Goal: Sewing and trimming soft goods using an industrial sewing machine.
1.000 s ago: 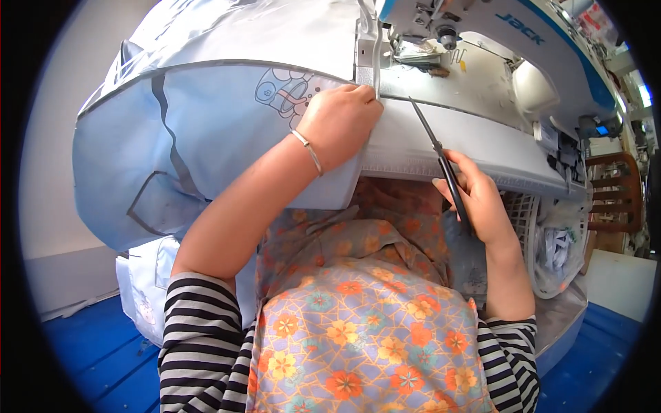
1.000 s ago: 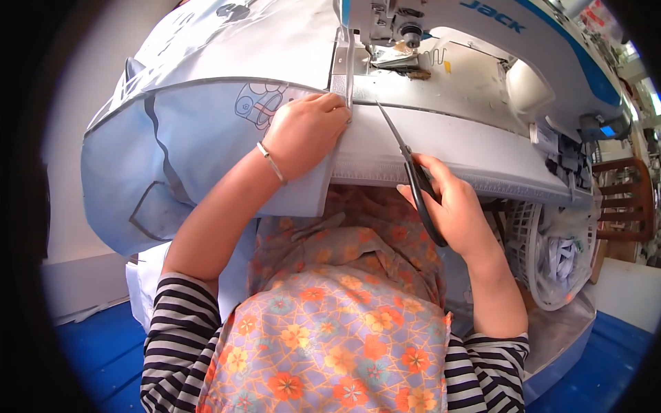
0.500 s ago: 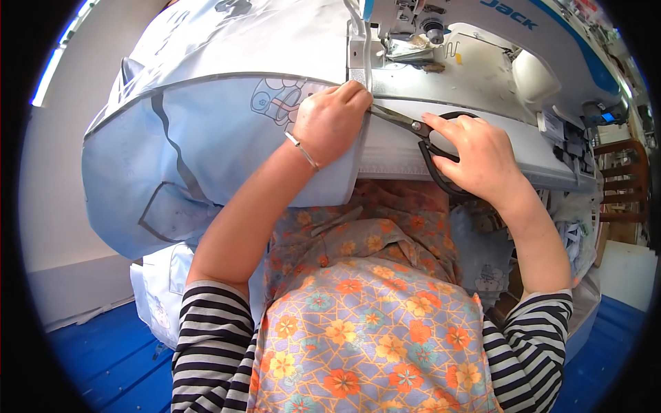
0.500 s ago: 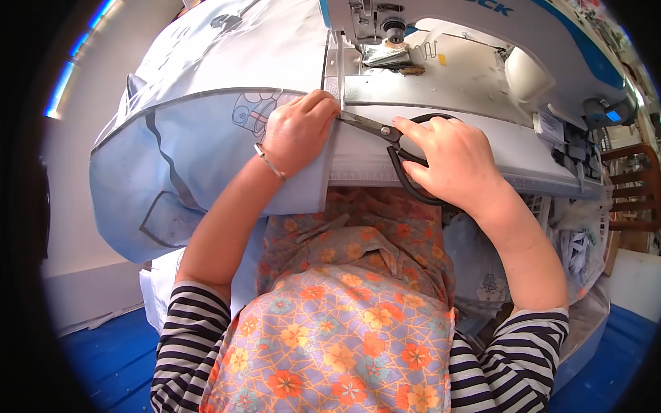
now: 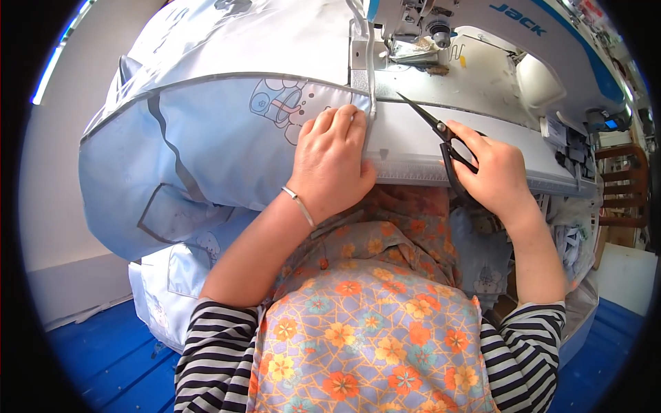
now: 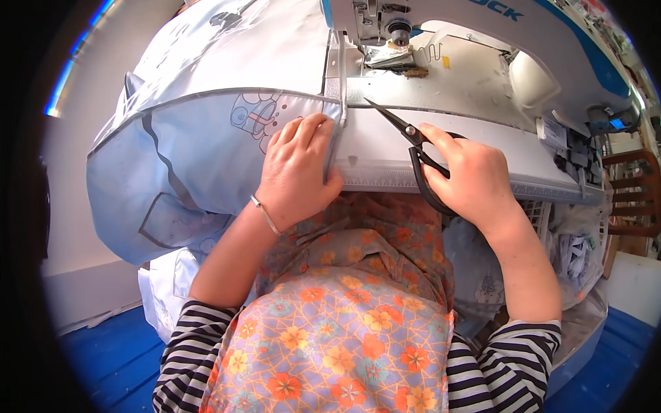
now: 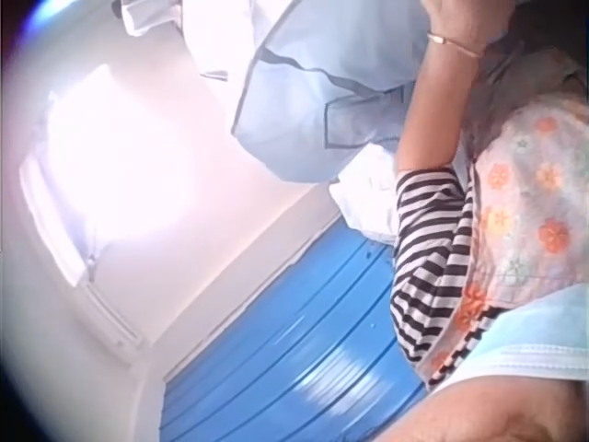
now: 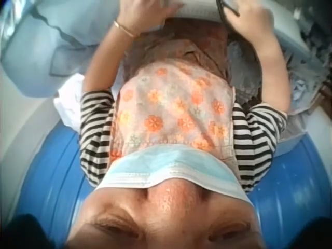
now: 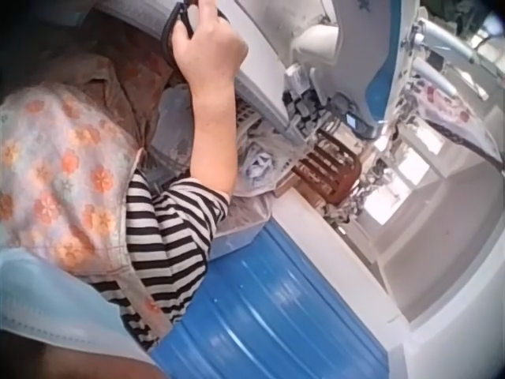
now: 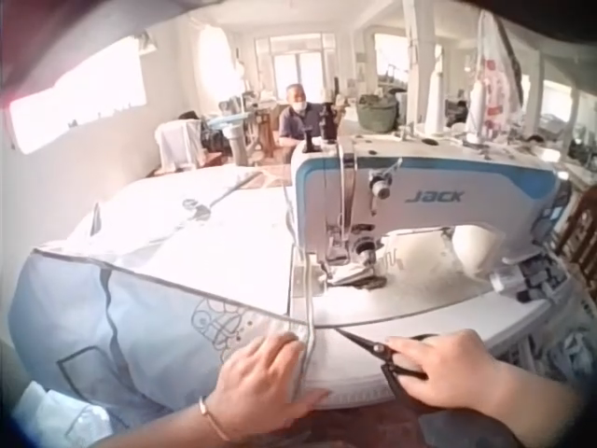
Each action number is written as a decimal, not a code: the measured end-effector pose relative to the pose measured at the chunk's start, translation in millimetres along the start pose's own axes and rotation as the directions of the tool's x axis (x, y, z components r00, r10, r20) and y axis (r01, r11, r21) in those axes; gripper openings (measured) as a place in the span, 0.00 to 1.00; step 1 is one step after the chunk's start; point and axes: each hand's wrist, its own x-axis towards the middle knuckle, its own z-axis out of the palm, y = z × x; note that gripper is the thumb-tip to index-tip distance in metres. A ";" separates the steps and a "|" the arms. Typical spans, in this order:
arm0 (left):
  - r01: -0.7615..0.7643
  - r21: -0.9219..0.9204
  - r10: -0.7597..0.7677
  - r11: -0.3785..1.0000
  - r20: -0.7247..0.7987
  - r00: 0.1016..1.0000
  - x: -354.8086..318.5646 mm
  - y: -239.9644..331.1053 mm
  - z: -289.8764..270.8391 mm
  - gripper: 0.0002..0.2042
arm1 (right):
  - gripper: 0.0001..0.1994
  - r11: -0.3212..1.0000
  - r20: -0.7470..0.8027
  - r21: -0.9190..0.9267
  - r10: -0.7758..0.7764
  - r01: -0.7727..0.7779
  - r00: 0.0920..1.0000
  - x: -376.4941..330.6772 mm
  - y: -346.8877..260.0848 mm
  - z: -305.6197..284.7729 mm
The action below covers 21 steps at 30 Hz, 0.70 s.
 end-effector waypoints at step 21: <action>0.273 -0.920 -0.566 -0.282 0.389 0.727 2.3 -48.9 -13.0 0.09 | 0.34 0.970 -0.416 -0.095 -0.241 0.222 0.877 40.1 -66.3 53.6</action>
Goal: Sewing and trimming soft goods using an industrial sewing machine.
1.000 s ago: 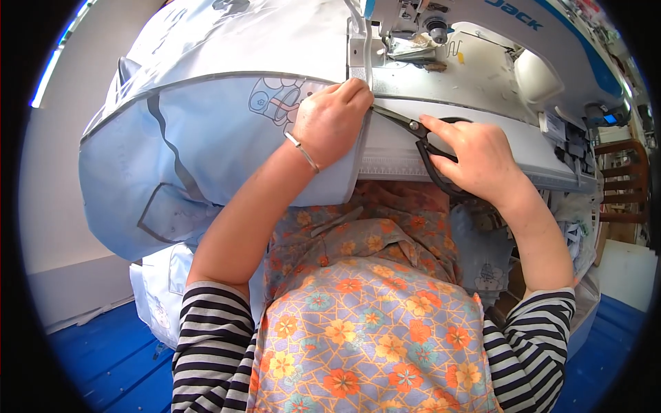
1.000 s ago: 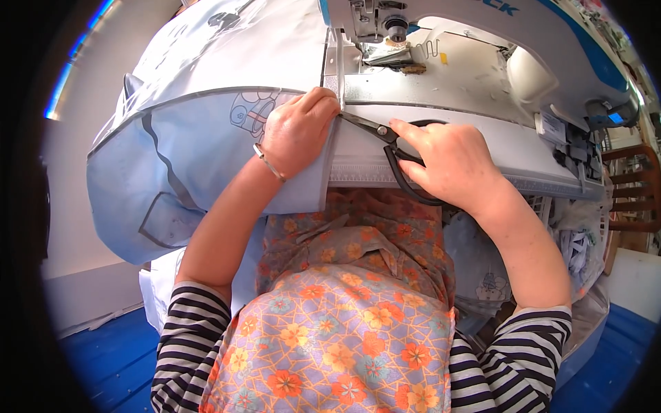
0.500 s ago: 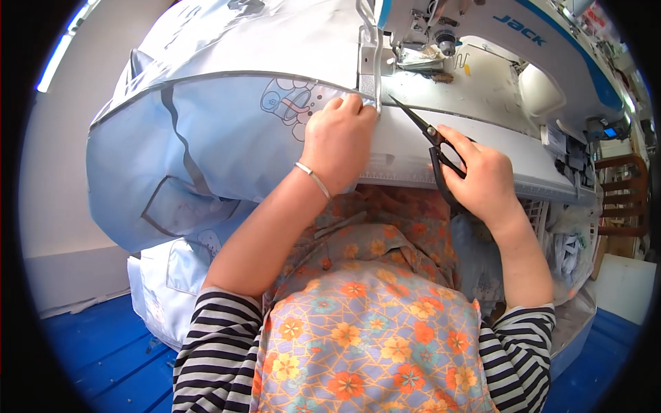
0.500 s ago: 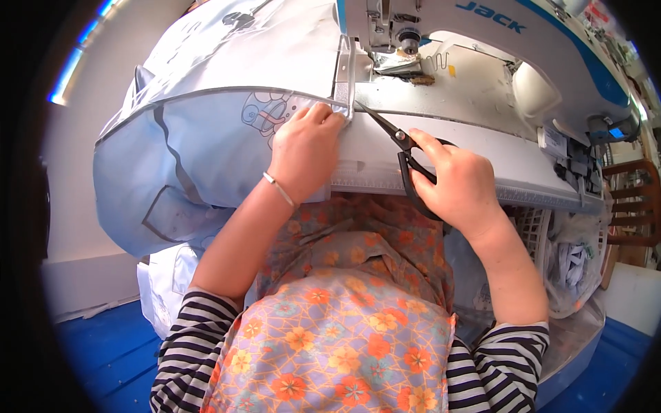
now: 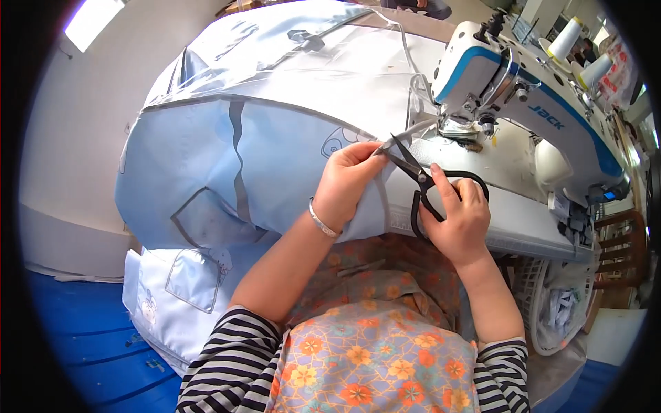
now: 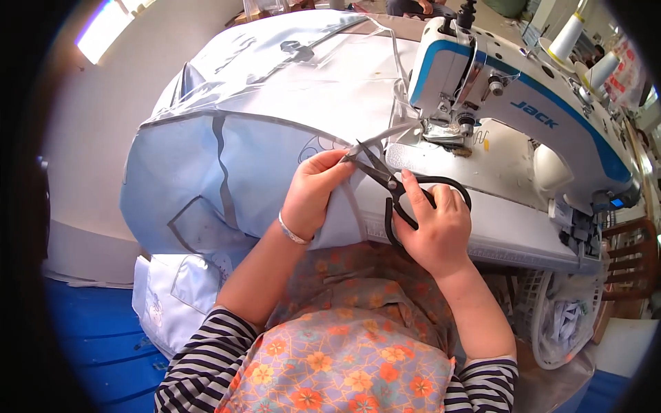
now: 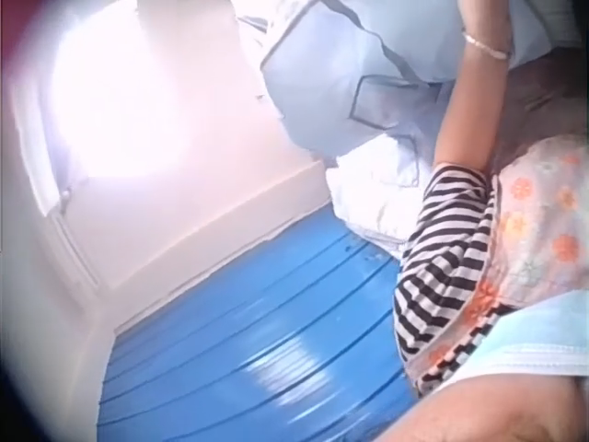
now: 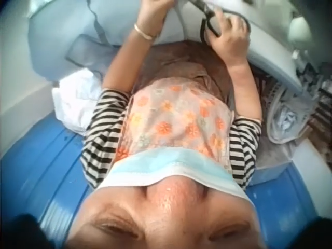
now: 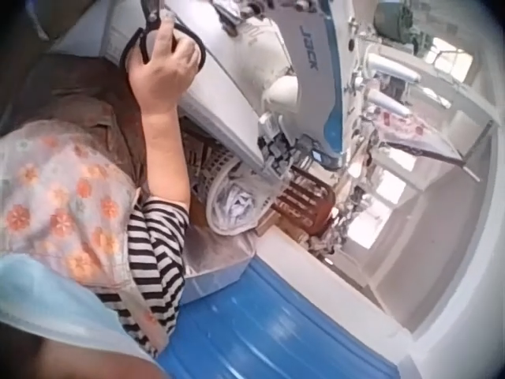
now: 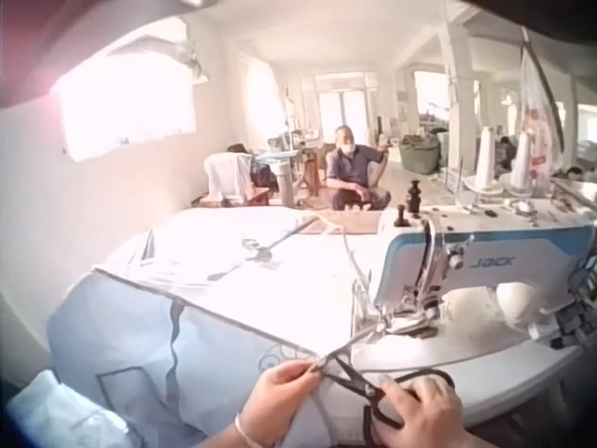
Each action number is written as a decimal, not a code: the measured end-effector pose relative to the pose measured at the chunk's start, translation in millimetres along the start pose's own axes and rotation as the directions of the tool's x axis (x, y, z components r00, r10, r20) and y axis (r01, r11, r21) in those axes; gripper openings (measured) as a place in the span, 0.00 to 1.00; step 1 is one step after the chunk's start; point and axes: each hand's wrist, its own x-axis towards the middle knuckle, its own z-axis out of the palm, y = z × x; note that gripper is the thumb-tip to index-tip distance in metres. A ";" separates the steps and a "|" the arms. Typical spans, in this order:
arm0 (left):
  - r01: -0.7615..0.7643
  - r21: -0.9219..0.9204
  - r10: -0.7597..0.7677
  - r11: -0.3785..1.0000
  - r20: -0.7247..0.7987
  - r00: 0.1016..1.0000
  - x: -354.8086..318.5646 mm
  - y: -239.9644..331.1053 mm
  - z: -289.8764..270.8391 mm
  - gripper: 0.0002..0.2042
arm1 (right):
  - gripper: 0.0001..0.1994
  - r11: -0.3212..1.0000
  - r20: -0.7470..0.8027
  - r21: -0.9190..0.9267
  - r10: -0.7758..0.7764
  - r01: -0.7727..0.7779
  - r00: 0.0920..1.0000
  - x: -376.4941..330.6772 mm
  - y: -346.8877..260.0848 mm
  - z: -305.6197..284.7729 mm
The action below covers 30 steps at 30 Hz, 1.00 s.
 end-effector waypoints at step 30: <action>0.478 0.867 0.918 -0.144 -0.063 0.390 -121.8 176.9 -274.0 0.44 | 0.18 0.994 0.076 0.084 0.068 -0.074 0.995 -67.7 69.7 -59.0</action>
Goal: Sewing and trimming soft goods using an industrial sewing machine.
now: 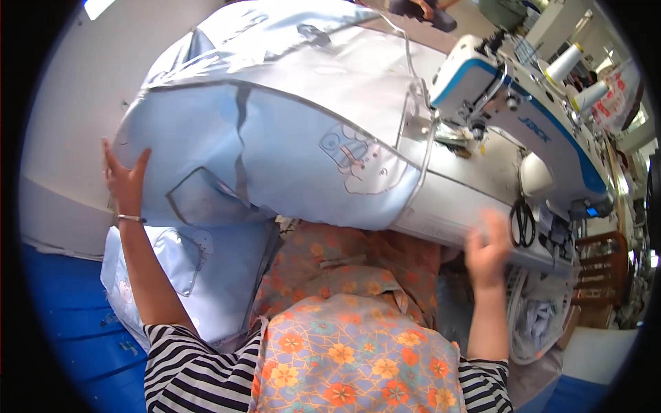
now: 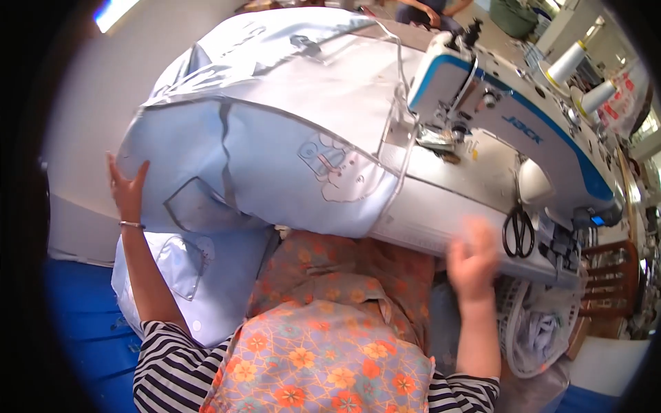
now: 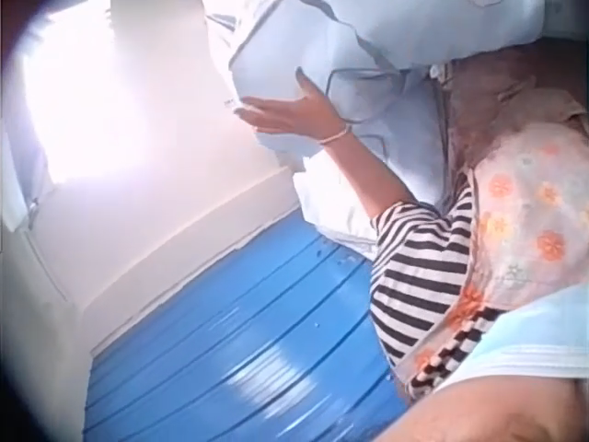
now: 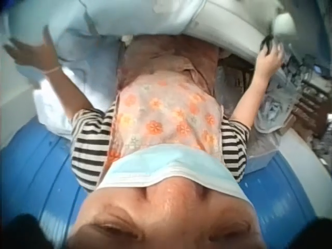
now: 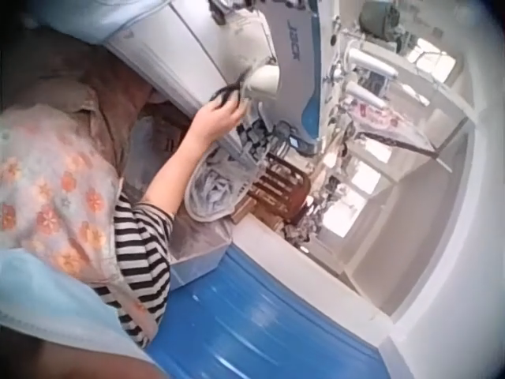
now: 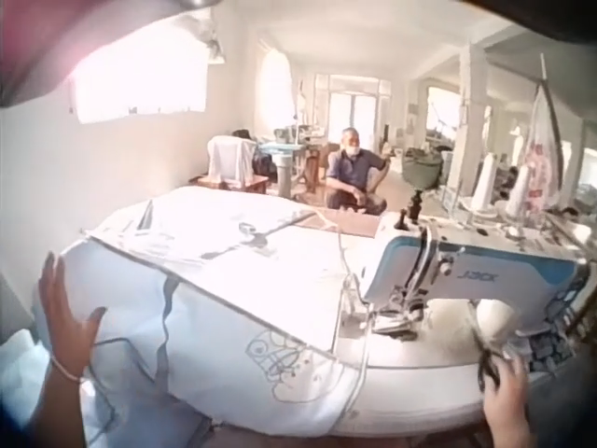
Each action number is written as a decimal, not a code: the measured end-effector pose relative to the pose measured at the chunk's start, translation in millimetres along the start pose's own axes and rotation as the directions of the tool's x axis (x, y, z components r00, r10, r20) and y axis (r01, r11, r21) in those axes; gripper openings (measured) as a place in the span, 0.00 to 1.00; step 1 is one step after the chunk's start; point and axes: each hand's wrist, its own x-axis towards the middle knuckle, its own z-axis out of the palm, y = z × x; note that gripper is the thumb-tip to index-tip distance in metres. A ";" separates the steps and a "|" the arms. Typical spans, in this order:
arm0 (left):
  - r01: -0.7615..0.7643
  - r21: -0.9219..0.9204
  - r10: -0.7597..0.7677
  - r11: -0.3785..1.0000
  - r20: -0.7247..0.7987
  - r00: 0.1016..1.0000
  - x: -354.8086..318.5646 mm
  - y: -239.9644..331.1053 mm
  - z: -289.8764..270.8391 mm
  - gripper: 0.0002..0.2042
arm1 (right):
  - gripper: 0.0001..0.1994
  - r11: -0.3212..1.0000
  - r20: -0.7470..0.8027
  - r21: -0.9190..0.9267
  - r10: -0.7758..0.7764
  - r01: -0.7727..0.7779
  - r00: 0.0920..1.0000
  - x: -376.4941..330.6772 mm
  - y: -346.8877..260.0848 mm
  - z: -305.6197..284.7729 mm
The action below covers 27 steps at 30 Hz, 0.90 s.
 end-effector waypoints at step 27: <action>-0.252 -0.494 0.375 0.832 0.167 0.912 -37.3 -15.0 9.8 0.39 | 0.20 0.751 0.396 0.473 0.287 -0.461 0.872 59.3 -86.2 65.7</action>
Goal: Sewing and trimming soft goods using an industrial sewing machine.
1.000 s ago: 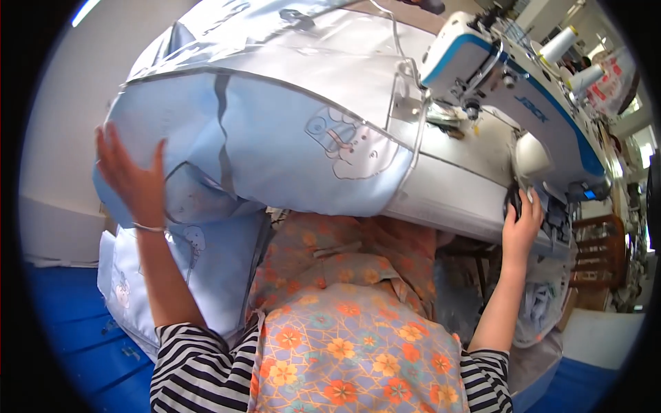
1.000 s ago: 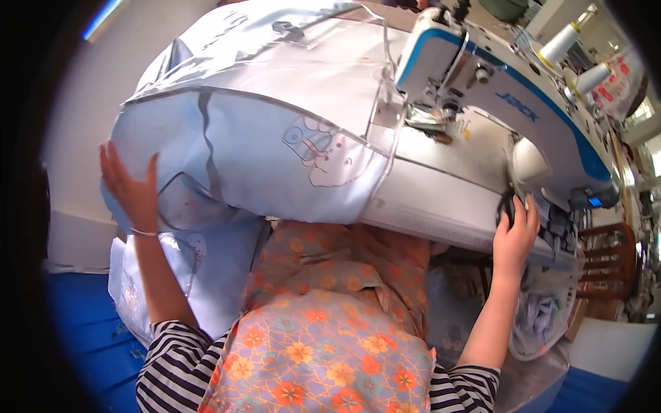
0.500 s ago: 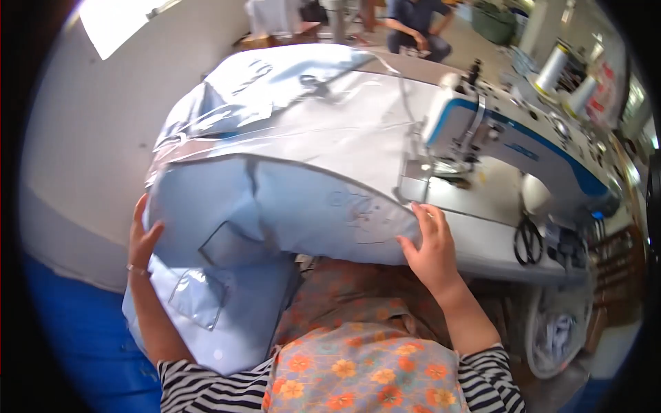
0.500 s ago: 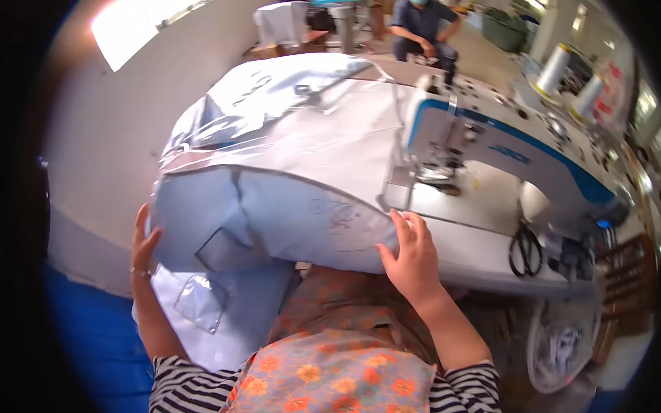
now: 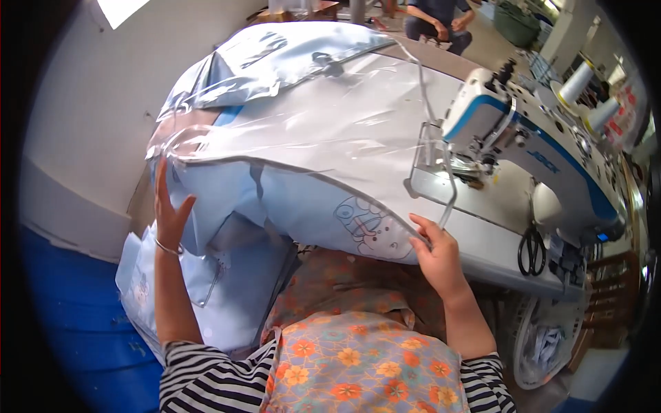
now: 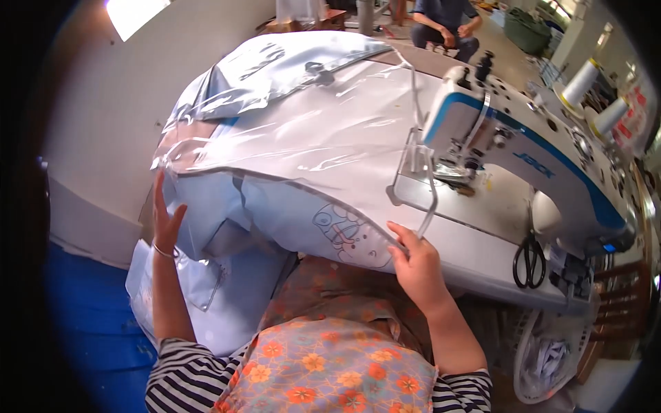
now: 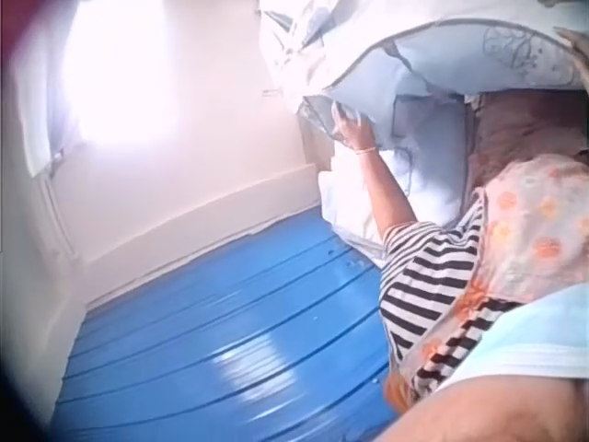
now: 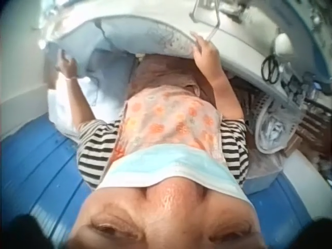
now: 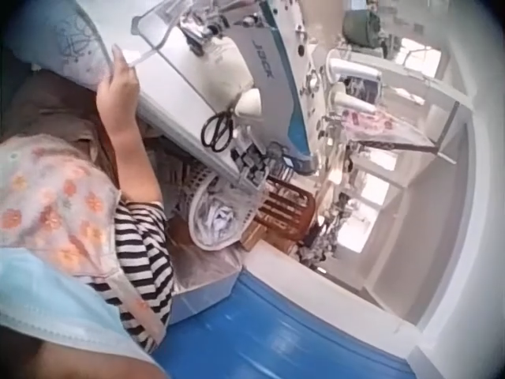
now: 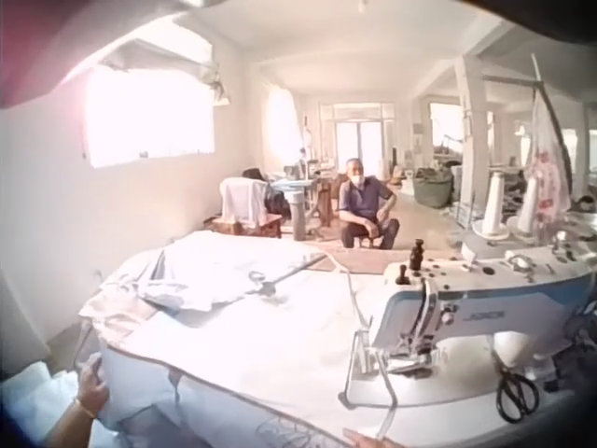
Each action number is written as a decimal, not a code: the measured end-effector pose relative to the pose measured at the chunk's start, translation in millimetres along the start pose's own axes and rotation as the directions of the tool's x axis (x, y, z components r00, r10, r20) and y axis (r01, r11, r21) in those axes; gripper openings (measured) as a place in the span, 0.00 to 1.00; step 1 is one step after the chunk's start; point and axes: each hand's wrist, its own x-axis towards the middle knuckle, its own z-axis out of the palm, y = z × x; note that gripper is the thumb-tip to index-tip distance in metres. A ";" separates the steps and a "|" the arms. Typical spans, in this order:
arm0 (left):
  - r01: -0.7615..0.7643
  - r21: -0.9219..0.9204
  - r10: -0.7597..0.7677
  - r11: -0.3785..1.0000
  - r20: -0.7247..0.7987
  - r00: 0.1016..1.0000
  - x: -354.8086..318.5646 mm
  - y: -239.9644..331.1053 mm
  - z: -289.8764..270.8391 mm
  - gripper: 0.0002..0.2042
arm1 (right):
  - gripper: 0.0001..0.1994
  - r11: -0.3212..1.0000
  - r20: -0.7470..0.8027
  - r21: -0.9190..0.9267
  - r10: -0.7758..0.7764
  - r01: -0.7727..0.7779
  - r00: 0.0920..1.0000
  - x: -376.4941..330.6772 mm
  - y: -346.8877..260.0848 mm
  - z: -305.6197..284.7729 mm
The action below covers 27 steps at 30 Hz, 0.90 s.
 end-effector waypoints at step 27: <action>-0.316 -0.133 0.230 0.940 -0.438 0.869 338.6 173.3 65.0 0.15 | 0.19 0.865 0.636 0.413 -0.497 0.284 0.590 97.1 -86.0 106.3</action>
